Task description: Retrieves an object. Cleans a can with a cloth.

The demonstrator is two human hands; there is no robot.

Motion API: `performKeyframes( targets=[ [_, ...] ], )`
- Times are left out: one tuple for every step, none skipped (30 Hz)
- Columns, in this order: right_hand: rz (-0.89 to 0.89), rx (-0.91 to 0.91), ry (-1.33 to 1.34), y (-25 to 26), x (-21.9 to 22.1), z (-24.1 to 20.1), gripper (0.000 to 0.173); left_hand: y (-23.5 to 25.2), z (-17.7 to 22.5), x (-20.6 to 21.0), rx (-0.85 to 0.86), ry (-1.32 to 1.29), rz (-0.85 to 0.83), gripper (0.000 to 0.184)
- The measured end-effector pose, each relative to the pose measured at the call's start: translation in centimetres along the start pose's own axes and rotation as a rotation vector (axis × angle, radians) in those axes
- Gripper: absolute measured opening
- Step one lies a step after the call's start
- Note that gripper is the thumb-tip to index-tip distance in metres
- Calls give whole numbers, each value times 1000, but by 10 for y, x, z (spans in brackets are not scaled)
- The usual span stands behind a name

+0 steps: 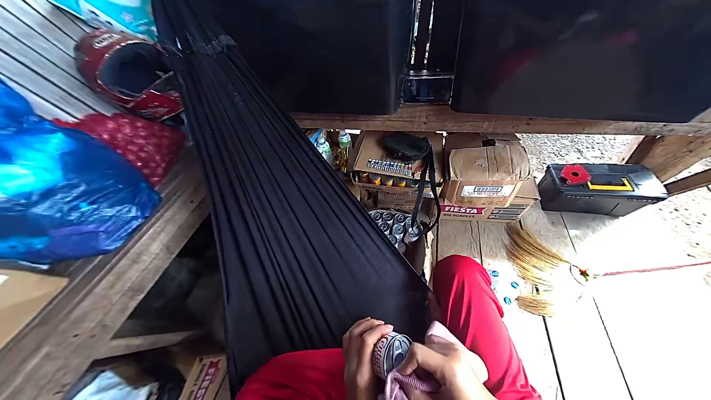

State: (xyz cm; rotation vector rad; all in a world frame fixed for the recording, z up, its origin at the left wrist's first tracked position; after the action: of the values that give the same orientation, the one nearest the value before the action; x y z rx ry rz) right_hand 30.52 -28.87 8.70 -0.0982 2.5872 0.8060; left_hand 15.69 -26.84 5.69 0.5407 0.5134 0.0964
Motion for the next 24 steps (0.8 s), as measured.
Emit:
performKeyframes(
  targets=[
    [-4, -6, -24, -2, 7, -3, 7, -1, -2, -8, 3, 13, -3, 20],
    [9, 1, -45, -2, 12, -3, 8, -3, -4, -16, -6, 25, -7, 21],
    [28, 12, -60, -1, 17, -3, 11, -5, -6, -23, -20, 32, -16, 23],
    [55, 17, -78, 2, 22, -4, 13, -8, -9, -31, -35, 37, -27, 26],
    [80, 21, -90, 4, 28, -7, 13, -10, -12, -40, -43, 45, -33, 26],
    [88, 24, -79, 6, 37, -13, 12, -13, -15, -50, -44, 47, -43, 26],
    [79, 24, -61, 6, 47, -21, 10, -14, -19, -61, -39, 55, -58, 25],
    [68, 18, -52, 4, 58, -29, 9, -16, -22, -73, -25, 65, -76, 23],
    [69, 7, -60, 2, 68, -37, 7, -17, -26, -84, -7, 85, -90, 21],
    [85, -3, -87, 0, 77, -42, 7, -18, -28, -94, 9, 113, -99, 20],
    [112, -7, -124, -1, 84, -45, 7, -19, -29, -102, 16, 139, -108, 20],
    [143, -10, -166, -2, 89, -48, 8, -20, -30, -109, 15, 161, -116, 22],
    [165, -17, -199, -2, 93, -51, 8, -22, -31, -113, 13, 174, -120, 24],
    [168, -31, -214, -3, 98, -56, 7, -23, -32, -117, 12, 172, -122, 23],
    [156, -49, -213, -5, 102, -60, 6, -24, -33, -120, 15, 163, -125, 21],
    [138, -63, -205, -6, 106, -64, 6, -25, -34, -122, 21, 158, -126, 20],
    [126, -68, -210, -7, 107, -64, 6, -27, -34, -123, 25, 160, -124, 18],
    [120, -67, -225, -8, 106, -62, 6, -29, -34, -122, 25, 170, -116, 18],
    [125, -64, -250, -9, 103, -58, 6, -31, -34, -120, 18, 181, -111, 19],
    [132, -62, -265, -9, 99, -55, 7, -33, -33, -116, 6, 181, -107, 20],
    [132, -67, -270, -10, 96, -53, 6, -34, -33, -111, -2, 170, -102, 21],
    [117, -79, -268, -11, 94, -52, 6, -34, -33, -105, -6, 154, -102, 19],
    [95, -89, -263, -11, 90, -51, 6, -33, -34, -99, -3, 141, -101, 18],
    [79, -94, -270, -11, 86, -47, 6, -31, -35, -92, 3, 135, -94, 17]
  ],
)
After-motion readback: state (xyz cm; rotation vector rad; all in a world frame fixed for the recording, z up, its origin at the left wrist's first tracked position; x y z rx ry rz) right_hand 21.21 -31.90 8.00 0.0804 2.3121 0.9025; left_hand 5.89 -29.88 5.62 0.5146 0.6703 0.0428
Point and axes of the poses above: each hand's wrist, its own y-axis towards the middle knuckle, its own x-axis out of the palm, z = x × y, the point moved 5 cm from there along y, towards the middle knuckle, and after that the axes turned 3 degrees about -x, right-handed, at the moved point
